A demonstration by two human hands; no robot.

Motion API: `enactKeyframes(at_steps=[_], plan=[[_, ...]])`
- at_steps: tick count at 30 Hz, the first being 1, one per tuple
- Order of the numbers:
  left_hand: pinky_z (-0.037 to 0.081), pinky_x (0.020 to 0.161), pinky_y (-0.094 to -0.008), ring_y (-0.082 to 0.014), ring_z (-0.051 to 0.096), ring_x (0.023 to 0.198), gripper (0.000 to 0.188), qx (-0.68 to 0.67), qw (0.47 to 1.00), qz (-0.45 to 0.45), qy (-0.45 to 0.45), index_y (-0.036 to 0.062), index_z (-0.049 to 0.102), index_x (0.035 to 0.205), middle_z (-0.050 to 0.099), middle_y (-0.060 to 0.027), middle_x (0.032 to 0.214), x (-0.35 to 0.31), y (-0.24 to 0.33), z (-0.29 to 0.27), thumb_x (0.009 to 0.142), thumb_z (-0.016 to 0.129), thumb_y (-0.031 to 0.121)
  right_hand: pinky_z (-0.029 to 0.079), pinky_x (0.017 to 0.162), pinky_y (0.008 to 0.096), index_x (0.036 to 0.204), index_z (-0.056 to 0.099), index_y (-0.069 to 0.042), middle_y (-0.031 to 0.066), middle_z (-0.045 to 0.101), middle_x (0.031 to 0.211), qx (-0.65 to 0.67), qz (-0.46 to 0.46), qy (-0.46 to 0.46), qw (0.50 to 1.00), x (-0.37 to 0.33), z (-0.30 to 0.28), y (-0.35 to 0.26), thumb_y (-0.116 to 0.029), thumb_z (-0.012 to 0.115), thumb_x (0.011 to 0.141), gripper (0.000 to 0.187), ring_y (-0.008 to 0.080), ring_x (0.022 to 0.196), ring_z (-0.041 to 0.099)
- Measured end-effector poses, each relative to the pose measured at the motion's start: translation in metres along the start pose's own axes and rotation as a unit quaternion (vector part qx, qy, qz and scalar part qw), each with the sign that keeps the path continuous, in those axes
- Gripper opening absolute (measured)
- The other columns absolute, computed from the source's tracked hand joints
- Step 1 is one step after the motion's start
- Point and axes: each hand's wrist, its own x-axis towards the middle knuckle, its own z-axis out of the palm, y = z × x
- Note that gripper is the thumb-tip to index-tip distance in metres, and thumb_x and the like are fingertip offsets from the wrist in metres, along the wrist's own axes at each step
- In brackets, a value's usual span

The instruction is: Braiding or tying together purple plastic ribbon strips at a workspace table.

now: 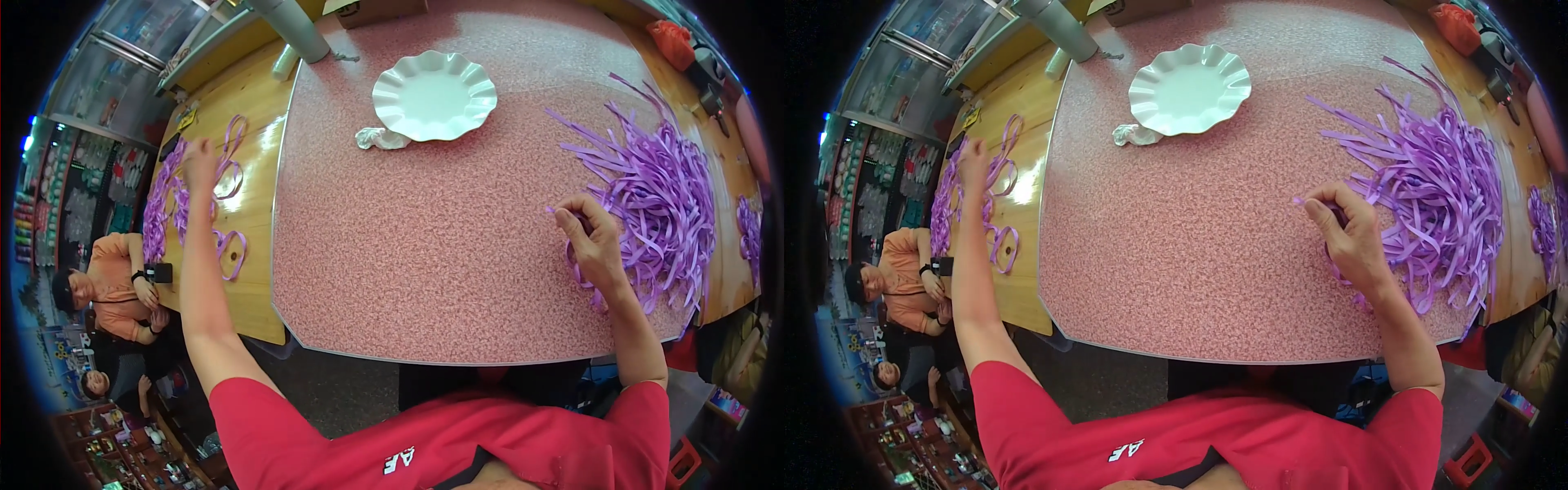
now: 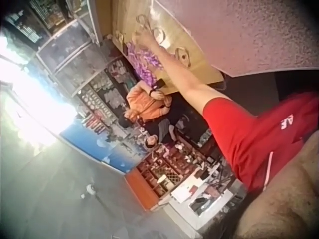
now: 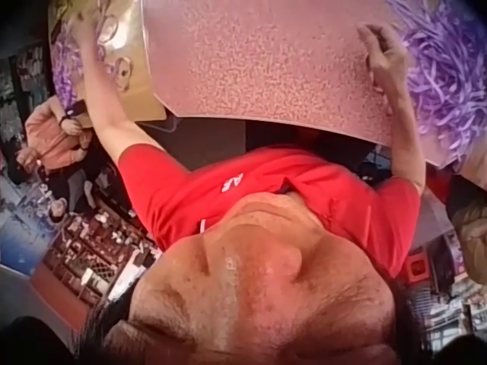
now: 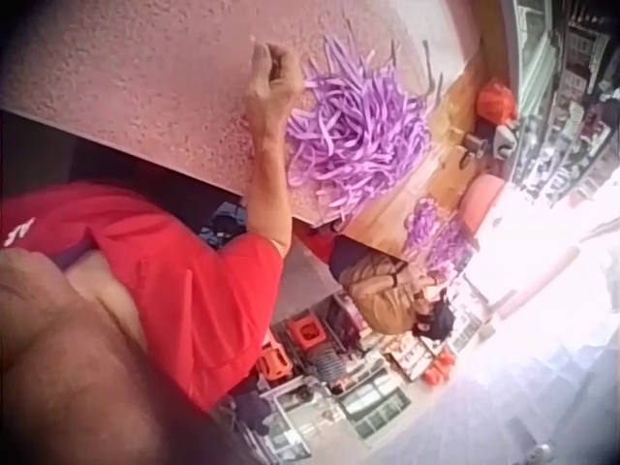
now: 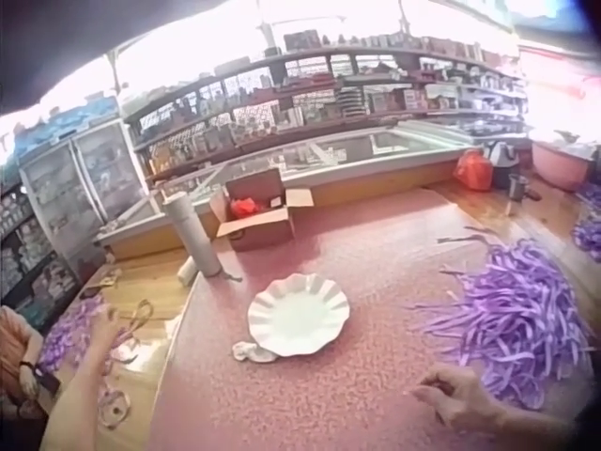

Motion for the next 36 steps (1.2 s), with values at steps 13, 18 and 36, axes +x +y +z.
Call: enactKeyframes(at_steps=[13,18,36], plan=[[0.006,0.119,-0.0566,-0.0349,0.013,0.151,0.086,-0.054,0.934,0.303,-0.181,0.0095,0.053,0.141,0.031,-0.0129,0.158,-0.054,0.326,0.015,0.086,0.050,0.076,0.035,0.056,0.0240,0.092,0.062,0.000,-0.0032,0.049,0.070,-0.055,-0.080,0.021,0.995,0.006,-0.006,0.021,-0.011,0.064,0.096,0.012,0.0053,0.065,0.042],[0.013,0.119,-0.0545,-0.0368,0.020,0.148,0.061,-0.113,0.918,0.352,-0.147,0.0121,0.066,0.124,0.039,-0.0131,0.153,-0.065,0.331,-0.017,0.088,0.062,0.062,0.037,0.057,0.0258,0.093,0.064,0.000,-0.0002,0.054,0.071,-0.035,-0.112,0.035,0.993,0.003,-0.005,0.014,-0.013,0.067,0.094,0.014,0.0071,0.065,0.046],[0.049,0.081,-0.0324,-0.0202,0.064,0.092,0.035,-0.570,0.771,0.147,-0.244,-0.0011,0.061,0.111,0.067,-0.0129,0.099,-0.224,0.416,-0.163,0.101,0.059,0.033,0.046,0.060,0.0302,0.095,0.064,0.002,0.0095,0.062,0.080,-0.020,-0.311,-0.014,0.950,-0.048,-0.002,-0.054,-0.007,0.069,0.091,0.010,0.0150,0.069,0.059]])
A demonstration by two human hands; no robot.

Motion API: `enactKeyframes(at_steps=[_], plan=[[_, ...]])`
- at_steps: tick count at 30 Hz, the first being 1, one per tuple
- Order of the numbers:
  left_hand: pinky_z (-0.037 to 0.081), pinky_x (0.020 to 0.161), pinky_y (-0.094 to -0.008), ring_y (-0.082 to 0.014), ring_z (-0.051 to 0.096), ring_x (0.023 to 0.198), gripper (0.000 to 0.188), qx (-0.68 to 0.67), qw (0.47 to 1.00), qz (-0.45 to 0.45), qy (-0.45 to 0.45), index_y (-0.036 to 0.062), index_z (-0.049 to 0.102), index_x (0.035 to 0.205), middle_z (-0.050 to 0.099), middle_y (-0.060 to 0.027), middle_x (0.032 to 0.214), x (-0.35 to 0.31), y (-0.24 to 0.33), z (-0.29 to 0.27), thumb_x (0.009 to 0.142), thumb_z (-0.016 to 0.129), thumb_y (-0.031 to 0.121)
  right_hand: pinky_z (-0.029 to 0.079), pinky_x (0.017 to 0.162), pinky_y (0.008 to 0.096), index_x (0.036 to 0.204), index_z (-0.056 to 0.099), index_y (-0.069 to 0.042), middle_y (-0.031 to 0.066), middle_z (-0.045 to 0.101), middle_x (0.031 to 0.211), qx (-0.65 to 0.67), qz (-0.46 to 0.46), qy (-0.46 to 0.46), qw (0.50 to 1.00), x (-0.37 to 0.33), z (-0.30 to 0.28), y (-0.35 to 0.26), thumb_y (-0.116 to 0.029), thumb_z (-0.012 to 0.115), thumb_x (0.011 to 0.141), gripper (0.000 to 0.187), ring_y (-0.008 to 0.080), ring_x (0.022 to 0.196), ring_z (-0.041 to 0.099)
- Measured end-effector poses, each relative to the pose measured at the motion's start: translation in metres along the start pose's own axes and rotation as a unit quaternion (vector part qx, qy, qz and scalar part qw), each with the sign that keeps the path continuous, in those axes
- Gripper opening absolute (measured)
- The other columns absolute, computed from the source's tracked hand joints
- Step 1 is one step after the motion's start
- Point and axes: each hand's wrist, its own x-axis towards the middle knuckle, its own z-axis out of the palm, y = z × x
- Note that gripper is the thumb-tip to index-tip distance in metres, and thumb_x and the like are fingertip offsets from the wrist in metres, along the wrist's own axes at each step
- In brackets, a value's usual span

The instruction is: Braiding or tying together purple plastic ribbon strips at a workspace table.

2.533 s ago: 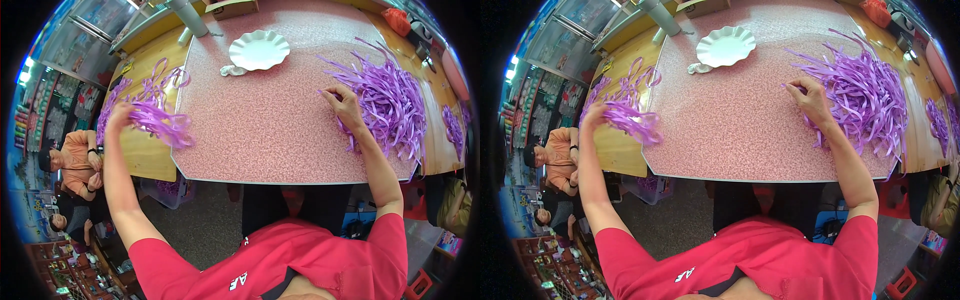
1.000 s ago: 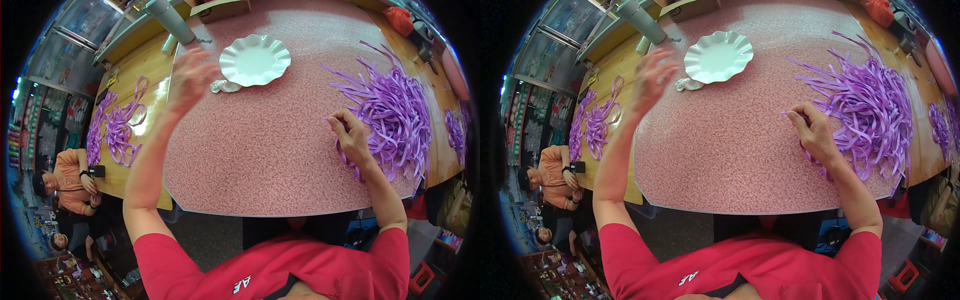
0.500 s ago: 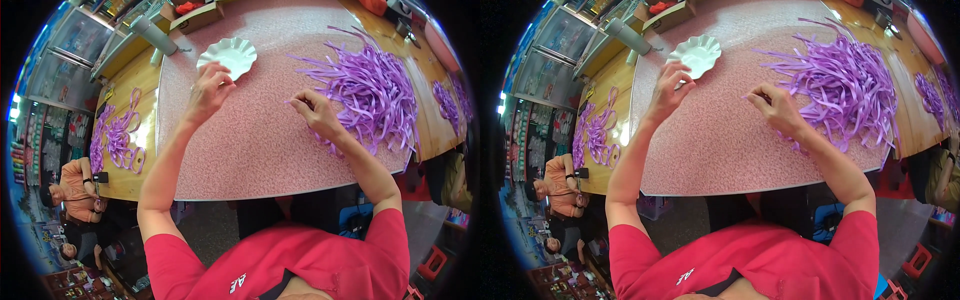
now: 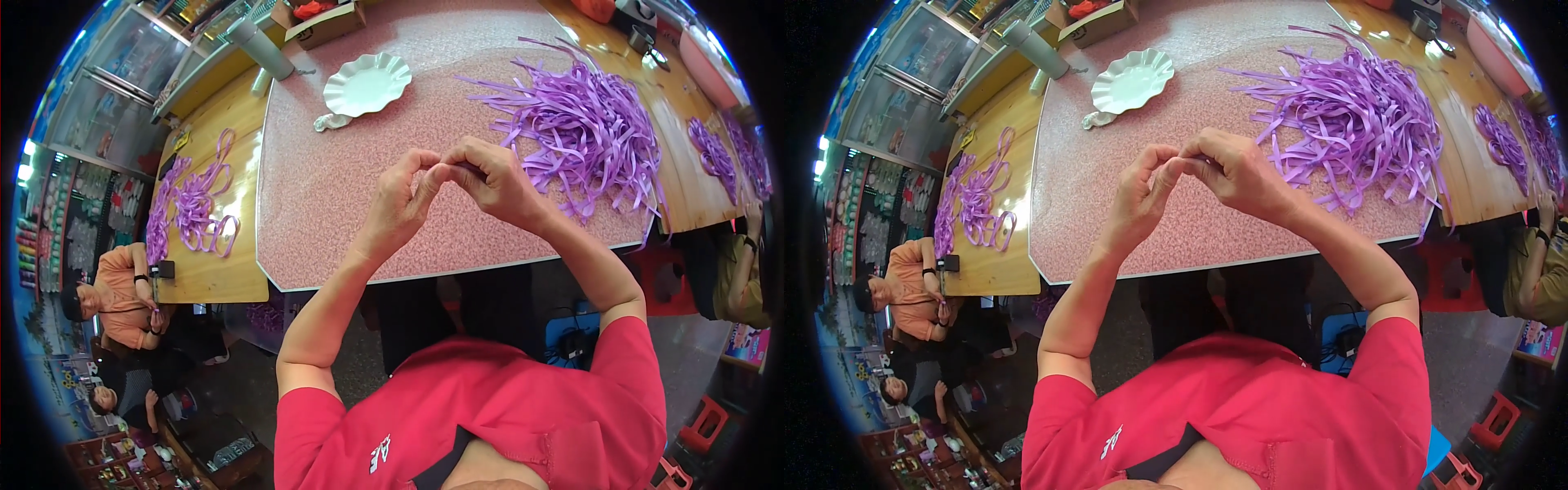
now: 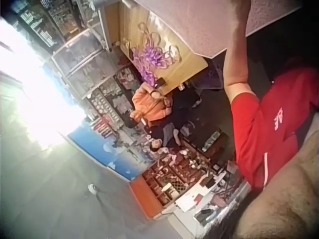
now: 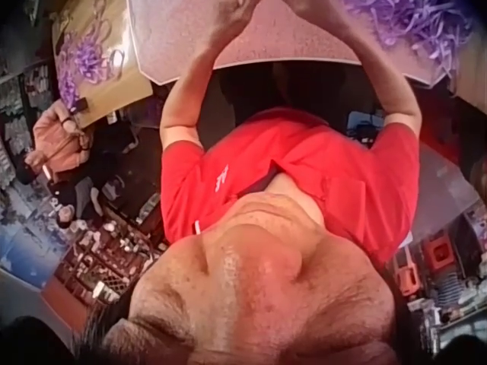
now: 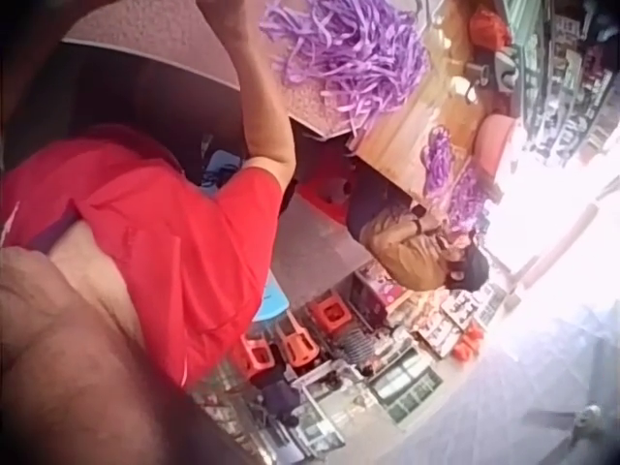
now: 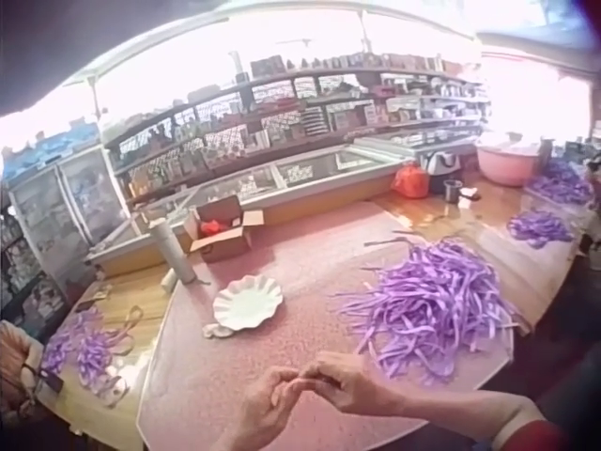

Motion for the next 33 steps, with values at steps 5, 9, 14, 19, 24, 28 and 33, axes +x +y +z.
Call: enactKeyframes(at_steps=[5,9,14,19,24,28,33], plan=[[0.051,0.080,-0.0326,-0.0246,0.067,0.094,0.031,0.036,0.997,0.072,0.003,-0.0019,0.061,0.111,0.068,-0.0157,0.100,-0.015,0.010,-0.004,0.100,0.060,0.027,0.048,0.059,0.0329,0.094,0.064,0.001,0.0127,0.063,0.082,-0.042,-0.034,0.017,0.998,-0.007,0.000,-0.019,-0.004,0.070,0.089,0.009,0.0232,0.070,0.064],[0.052,0.079,-0.0304,-0.0202,0.067,0.090,0.020,-0.001,0.999,0.037,-0.012,-0.0014,0.065,0.106,0.070,-0.0118,0.096,-0.026,0.014,-0.015,0.100,0.059,0.016,0.048,0.059,0.0349,0.093,0.064,0.000,0.0126,0.063,0.082,-0.053,-0.052,0.012,0.997,-0.014,0.007,-0.026,-0.004,0.070,0.088,0.009,0.0256,0.070,0.065],[0.052,0.074,-0.0291,-0.0160,0.067,0.081,0.013,0.062,0.997,0.054,0.002,-0.0016,0.067,0.100,0.070,-0.0083,0.087,-0.036,0.013,-0.020,0.097,0.063,0.010,0.049,0.058,0.0355,0.092,0.064,-0.001,0.0120,0.063,0.081,-0.124,-0.064,-0.027,0.990,-0.016,0.012,-0.041,-0.005,0.072,0.086,0.011,0.0286,0.069,0.063],[0.051,0.070,-0.0302,-0.0185,0.067,0.076,0.011,0.146,0.981,0.116,0.058,-0.0006,0.065,0.095,0.068,-0.0100,0.083,-0.047,0.004,-0.024,0.092,0.068,0.010,0.047,0.056,0.0355,0.093,0.067,-0.001,0.0105,0.062,0.079,-0.098,-0.033,-0.029,0.994,-0.016,0.018,-0.047,-0.007,0.074,0.085,0.011,0.0253,0.066,0.062],[0.051,0.076,-0.0321,-0.0202,0.067,0.084,0.011,0.051,0.997,0.038,0.053,0.0000,0.065,0.096,0.069,-0.0102,0.087,-0.059,0.004,-0.025,0.092,0.069,0.010,0.049,0.061,0.0343,0.092,0.070,-0.002,0.0112,0.063,0.081,-0.078,0.018,-0.054,0.995,-0.015,0.020,-0.058,-0.011,0.073,0.086,0.011,0.0234,0.070,0.063],[0.051,0.080,-0.0326,-0.0211,0.068,0.089,0.012,-0.055,0.997,-0.005,0.052,-0.0004,0.065,0.097,0.069,-0.0117,0.091,-0.068,-0.002,-0.023,0.091,0.069,0.009,0.047,0.058,0.0321,0.091,0.071,-0.001,0.0106,0.064,0.079,-0.027,0.090,-0.050,0.994,-0.017,0.027,-0.061,-0.008,0.073,0.084,0.011,0.0186,0.068,0.062],[0.052,0.076,-0.0317,-0.0202,0.069,0.084,0.014,0.004,0.995,0.077,0.071,0.0000,0.067,0.101,0.070,-0.0111,0.092,-0.070,-0.001,-0.022,0.090,0.070,0.009,0.047,0.058,0.0325,0.089,0.070,0.000,0.0109,0.064,0.078,-0.040,0.096,-0.054,0.993,-0.019,0.029,-0.063,-0.009,0.074,0.084,0.011,0.0189,0.068,0.062]])
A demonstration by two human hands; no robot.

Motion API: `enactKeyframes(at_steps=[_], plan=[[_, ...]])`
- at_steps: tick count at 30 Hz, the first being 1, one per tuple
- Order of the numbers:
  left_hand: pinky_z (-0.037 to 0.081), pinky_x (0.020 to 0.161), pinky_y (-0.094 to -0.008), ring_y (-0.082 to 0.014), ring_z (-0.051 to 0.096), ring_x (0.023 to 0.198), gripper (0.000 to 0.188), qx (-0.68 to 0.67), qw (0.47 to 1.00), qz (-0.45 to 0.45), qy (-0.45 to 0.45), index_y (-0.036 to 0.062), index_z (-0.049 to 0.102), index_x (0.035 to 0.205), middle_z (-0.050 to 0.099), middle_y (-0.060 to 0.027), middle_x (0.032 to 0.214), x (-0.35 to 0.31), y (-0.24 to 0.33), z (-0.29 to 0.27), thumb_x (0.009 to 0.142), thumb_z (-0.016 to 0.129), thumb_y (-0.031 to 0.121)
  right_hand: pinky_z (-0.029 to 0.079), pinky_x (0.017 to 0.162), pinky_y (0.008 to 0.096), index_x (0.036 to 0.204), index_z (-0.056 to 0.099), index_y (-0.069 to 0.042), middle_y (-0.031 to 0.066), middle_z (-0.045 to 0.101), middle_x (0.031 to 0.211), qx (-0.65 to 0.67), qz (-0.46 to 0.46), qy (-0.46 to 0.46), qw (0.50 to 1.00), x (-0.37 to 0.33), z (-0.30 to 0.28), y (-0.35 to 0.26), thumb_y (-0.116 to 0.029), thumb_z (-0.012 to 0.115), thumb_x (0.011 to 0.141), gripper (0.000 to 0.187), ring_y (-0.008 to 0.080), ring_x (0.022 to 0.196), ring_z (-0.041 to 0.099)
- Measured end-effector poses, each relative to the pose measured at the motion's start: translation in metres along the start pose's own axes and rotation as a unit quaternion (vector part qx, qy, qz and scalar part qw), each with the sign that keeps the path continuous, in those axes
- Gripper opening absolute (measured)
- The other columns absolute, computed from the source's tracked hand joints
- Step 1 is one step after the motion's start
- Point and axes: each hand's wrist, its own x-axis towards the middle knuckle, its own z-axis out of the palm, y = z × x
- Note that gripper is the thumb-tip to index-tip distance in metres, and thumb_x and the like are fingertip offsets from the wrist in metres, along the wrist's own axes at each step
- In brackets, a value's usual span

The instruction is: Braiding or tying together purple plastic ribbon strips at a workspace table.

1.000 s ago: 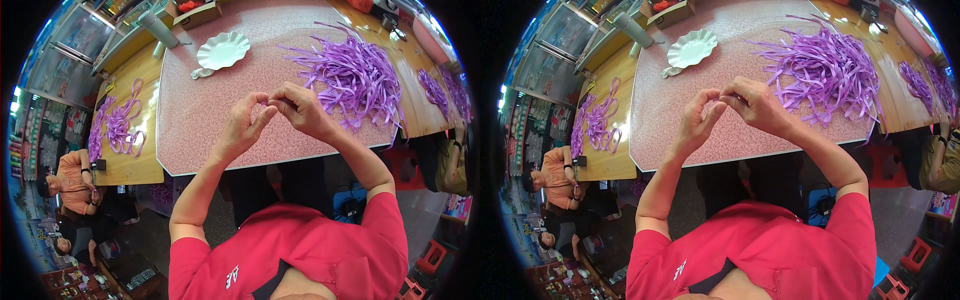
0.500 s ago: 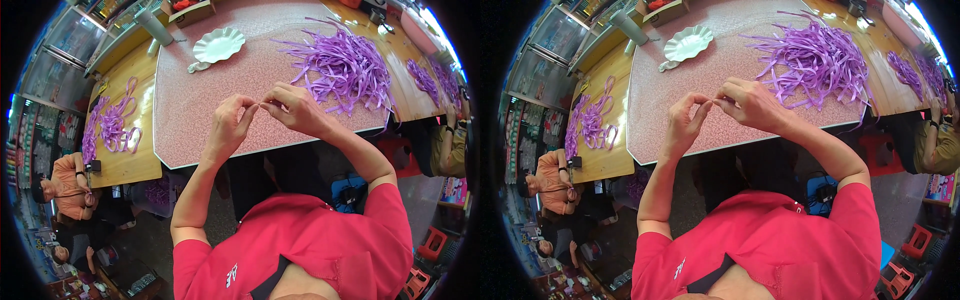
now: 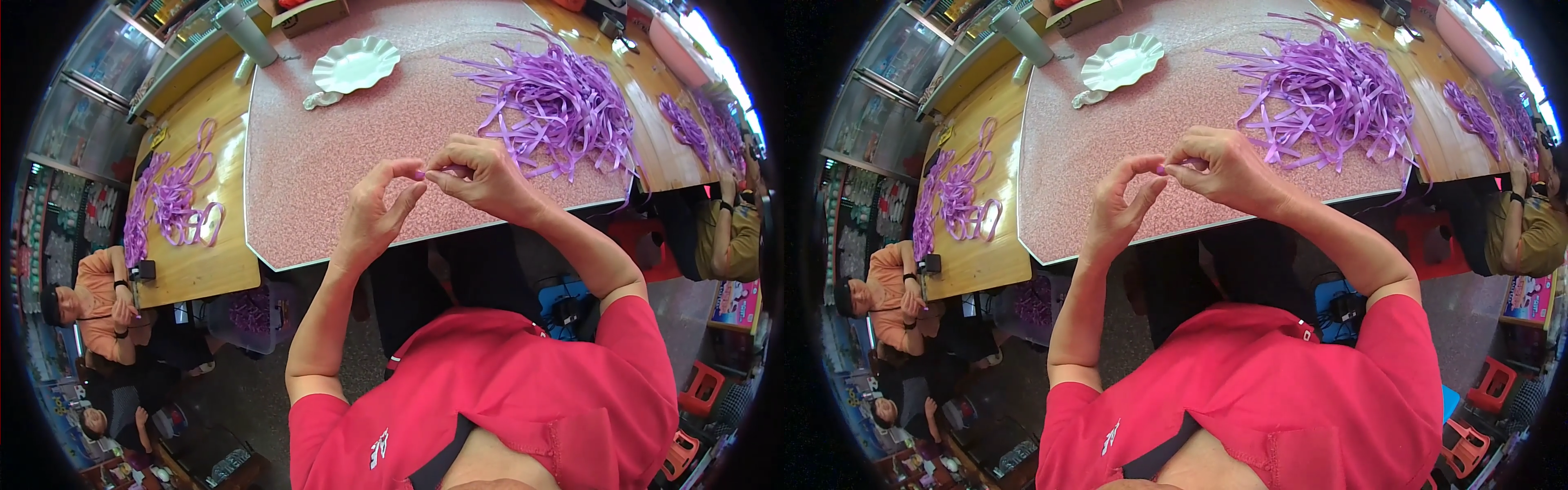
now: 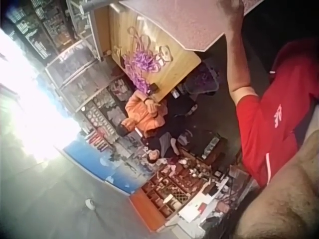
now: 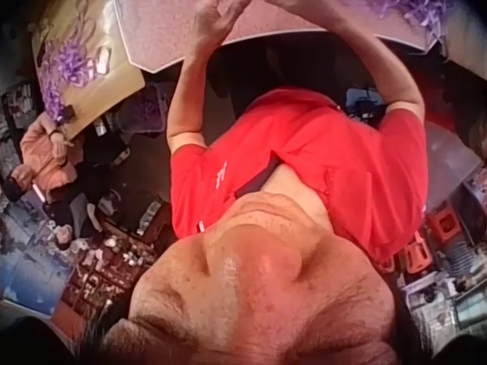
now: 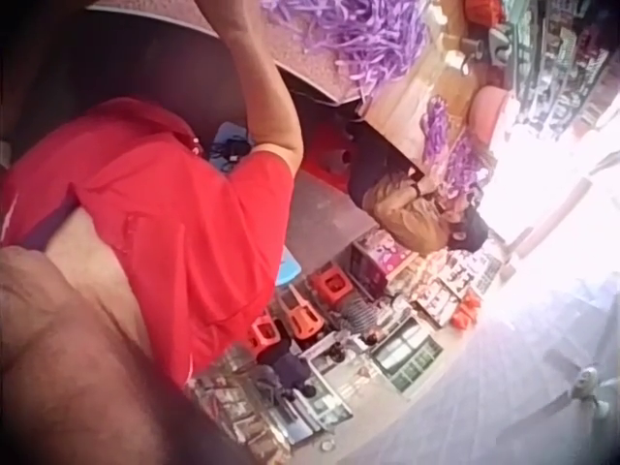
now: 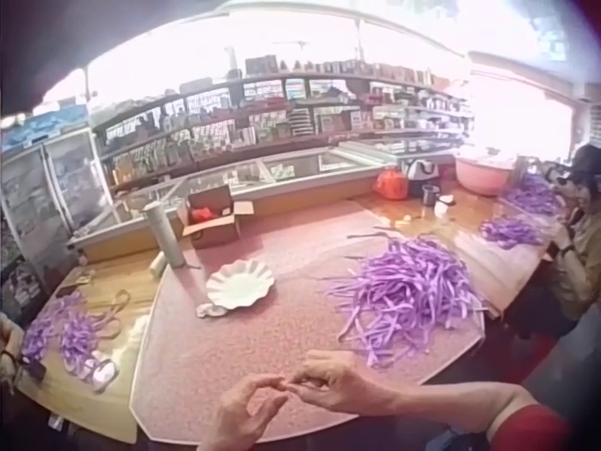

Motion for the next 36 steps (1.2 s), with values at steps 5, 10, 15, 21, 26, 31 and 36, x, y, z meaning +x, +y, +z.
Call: enactKeyframes(at_steps=[5,10,15,21,26,31,36], plan=[[0.052,0.078,-0.0319,-0.0217,0.068,0.088,0.015,-0.021,0.996,-0.059,-0.062,0.0006,0.067,0.102,0.070,-0.0119,0.096,-0.002,-0.007,-0.004,0.090,0.070,0.008,0.043,0.055,0.0303,0.090,0.070,-0.001,0.0080,0.058,0.076,-0.034,-0.075,0.003,0.997,-0.004,0.004,0.002,-0.007,0.074,0.085,0.009,0.0178,0.066,0.056],[0.050,0.074,-0.0330,-0.0213,0.065,0.083,0.009,0.019,0.998,-0.041,-0.040,-0.0003,0.064,0.096,0.067,-0.0109,0.090,-0.004,-0.006,-0.005,0.091,0.067,0.007,0.044,0.058,0.0302,0.092,0.070,-0.001,0.0083,0.059,0.077,-0.039,-0.069,-0.006,0.997,-0.005,0.001,0.002,-0.008,0.074,0.086,0.011,0.0174,0.068,0.057],[0.046,0.080,-0.0309,-0.0159,0.058,0.087,0.006,-0.107,0.992,-0.046,-0.041,0.0021,0.061,0.096,0.062,-0.0069,0.096,-0.013,-0.004,-0.007,0.095,0.064,0.008,0.049,0.065,0.0281,0.095,0.071,0.000,0.0065,0.067,0.081,0.099,0.089,-0.072,0.989,0.000,-0.010,0.007,-0.015,0.075,0.087,0.018,0.0119,0.076,0.063],[0.043,0.081,-0.0278,-0.0122,0.055,0.089,0.002,-0.527,0.828,-0.190,0.022,0.0068,0.062,0.097,0.063,-0.0070,0.102,-0.028,0.002,-0.001,0.095,0.063,0.008,0.050,0.074,0.0231,0.100,0.071,0.001,0.0019,0.069,0.088,0.364,0.189,-0.052,0.911,0.000,0.001,0.011,-0.016,0.075,0.089,0.021,0.0068,0.082,0.061],[0.046,0.081,-0.0294,-0.0141,0.060,0.089,0.003,-0.659,0.719,-0.212,0.063,0.0078,0.064,0.096,0.069,-0.0118,0.109,-0.028,0.003,0.002,0.094,0.064,0.005,0.048,0.069,0.0205,0.099,0.070,-0.001,0.0000,0.067,0.088,0.355,0.186,-0.016,0.916,-0.003,0.017,0.014,-0.013,0.074,0.090,0.016,0.0042,0.081,0.059],[0.047,0.088,-0.0339,-0.0185,0.060,0.101,0.005,-0.413,0.888,-0.126,0.158,0.0067,0.063,0.095,0.069,-0.0106,0.110,-0.017,0.003,0.016,0.092,0.065,0.003,0.041,0.061,0.0197,0.096,0.070,-0.002,-0.0029,0.062,0.082,0.238,0.088,0.074,0.964,-0.011,0.037,-0.002,-0.007,0.072,0.090,0.008,0.0013,0.072,0.051],[0.043,0.090,-0.0407,-0.0289,0.059,0.107,0.023,0.203,0.960,0.165,0.096,0.0081,0.063,0.095,0.067,-0.0060,0.106,-0.004,0.006,0.008,0.076,0.072,0.000,0.040,0.056,0.0214,0.092,0.072,0.000,-0.0022,0.061,0.071,0.286,0.149,0.062,0.945,-0.009,0.029,0.004,-0.020,0.073,0.091,0.020,0.0036,0.066,0.052]])
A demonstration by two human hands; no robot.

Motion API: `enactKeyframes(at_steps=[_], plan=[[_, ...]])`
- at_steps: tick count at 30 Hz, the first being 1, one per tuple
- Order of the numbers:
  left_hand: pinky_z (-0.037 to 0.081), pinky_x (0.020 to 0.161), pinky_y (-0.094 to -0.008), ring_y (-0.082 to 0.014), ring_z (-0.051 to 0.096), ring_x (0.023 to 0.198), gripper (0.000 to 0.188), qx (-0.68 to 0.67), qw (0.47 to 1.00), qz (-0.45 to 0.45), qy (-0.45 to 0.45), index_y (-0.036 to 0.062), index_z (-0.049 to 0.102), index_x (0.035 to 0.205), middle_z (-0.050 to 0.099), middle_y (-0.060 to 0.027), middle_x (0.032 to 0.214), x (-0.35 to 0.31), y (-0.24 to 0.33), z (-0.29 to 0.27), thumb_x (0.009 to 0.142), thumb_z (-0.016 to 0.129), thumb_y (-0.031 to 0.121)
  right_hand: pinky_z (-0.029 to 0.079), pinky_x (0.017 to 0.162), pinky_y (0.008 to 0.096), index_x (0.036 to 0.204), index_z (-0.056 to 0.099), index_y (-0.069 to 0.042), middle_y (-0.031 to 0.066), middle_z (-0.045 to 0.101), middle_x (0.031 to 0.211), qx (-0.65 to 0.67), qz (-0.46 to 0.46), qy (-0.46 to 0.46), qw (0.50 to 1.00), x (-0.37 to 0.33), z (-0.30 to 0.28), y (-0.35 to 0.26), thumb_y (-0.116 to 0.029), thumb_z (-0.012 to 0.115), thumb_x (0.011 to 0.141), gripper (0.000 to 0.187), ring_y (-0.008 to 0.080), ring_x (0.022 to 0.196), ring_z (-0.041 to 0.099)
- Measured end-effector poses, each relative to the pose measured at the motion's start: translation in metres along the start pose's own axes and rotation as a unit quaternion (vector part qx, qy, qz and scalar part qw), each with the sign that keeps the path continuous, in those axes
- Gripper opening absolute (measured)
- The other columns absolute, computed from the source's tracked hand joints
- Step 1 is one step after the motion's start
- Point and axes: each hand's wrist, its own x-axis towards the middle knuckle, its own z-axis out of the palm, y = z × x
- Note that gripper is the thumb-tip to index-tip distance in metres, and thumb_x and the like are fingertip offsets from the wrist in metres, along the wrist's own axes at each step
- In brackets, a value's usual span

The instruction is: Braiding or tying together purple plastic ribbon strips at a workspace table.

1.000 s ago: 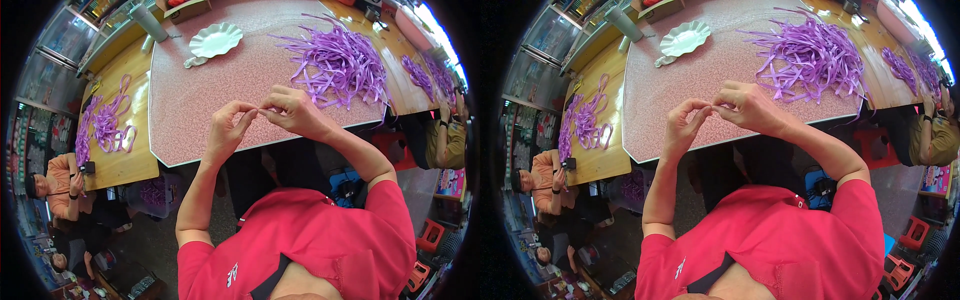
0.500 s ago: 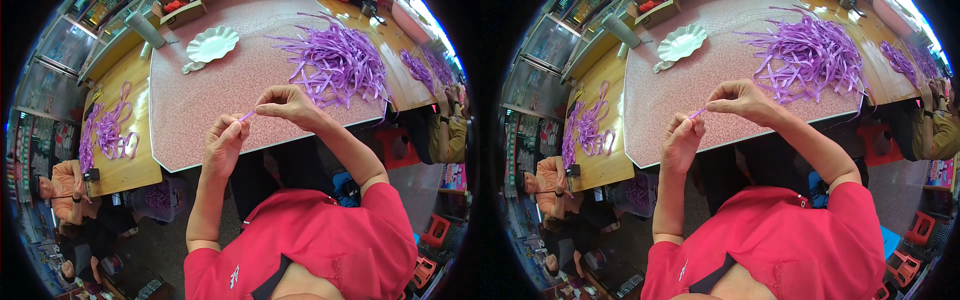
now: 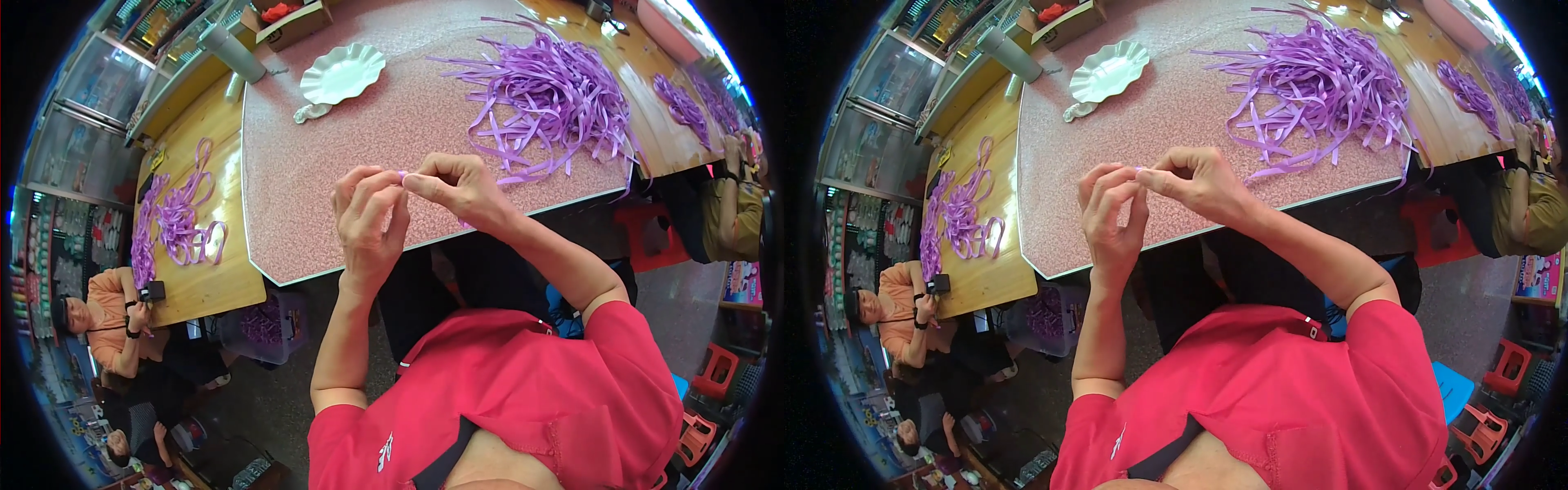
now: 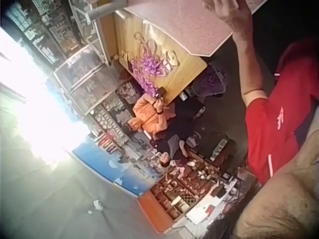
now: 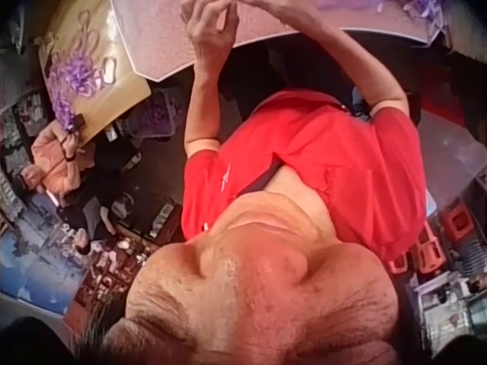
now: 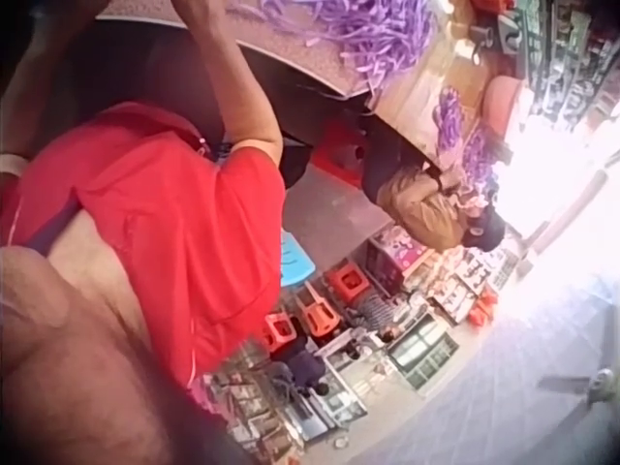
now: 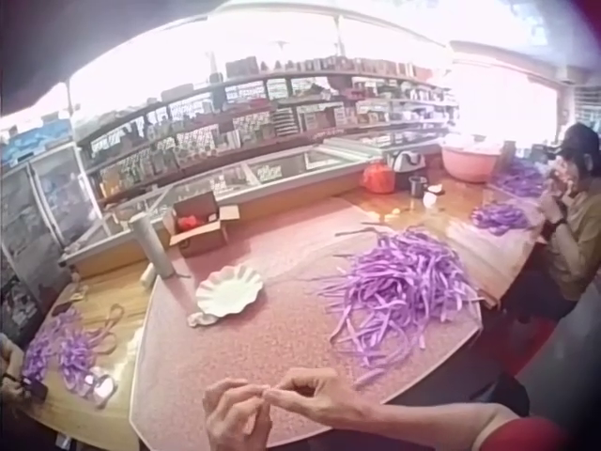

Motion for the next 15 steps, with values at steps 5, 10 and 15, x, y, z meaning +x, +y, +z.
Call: enactKeyframes(at_steps=[5,10,15], plan=[[0.042,0.091,-0.0414,-0.0285,0.058,0.110,0.027,0.062,0.990,0.076,-0.100,0.0073,0.063,0.095,0.061,-0.0057,0.108,0.009,0.003,-0.011,0.071,0.073,0.005,0.030,0.047,0.0202,0.082,0.072,-0.004,-0.0035,0.058,0.067,0.139,0.208,-0.067,0.966,0.006,-0.013,0.001,-0.035,0.081,0.084,0.032,0.0019,0.057,0.044],[0.044,0.091,-0.0410,-0.0278,0.058,0.109,0.025,0.041,0.992,0.065,-0.104,0.0062,0.063,0.096,0.059,-0.0086,0.105,0.002,-0.004,-0.011,0.074,0.073,0.000,0.028,0.045,0.0206,0.083,0.072,-0.004,-0.0035,0.058,0.067,0.124,0.178,-0.055,0.975,0.008,-0.005,0.004,-0.034,0.080,0.084,0.030,0.0020,0.053,0.041],[0.047,0.086,-0.0359,-0.0253,0.058,0.101,0.019,0.008,1.000,-0.013,0.020,0.0048,0.063,0.095,0.057,-0.0112,0.104,-0.009,0.011,0.001,0.080,0.072,-0.001,0.027,0.044,0.0210,0.090,0.071,-0.004,-0.0034,0.058,0.068,0.133,0.158,0.001,0.978,0.003,0.006,0.005,-0.025,0.075,0.088,0.021,0.0023,0.053,0.042]])
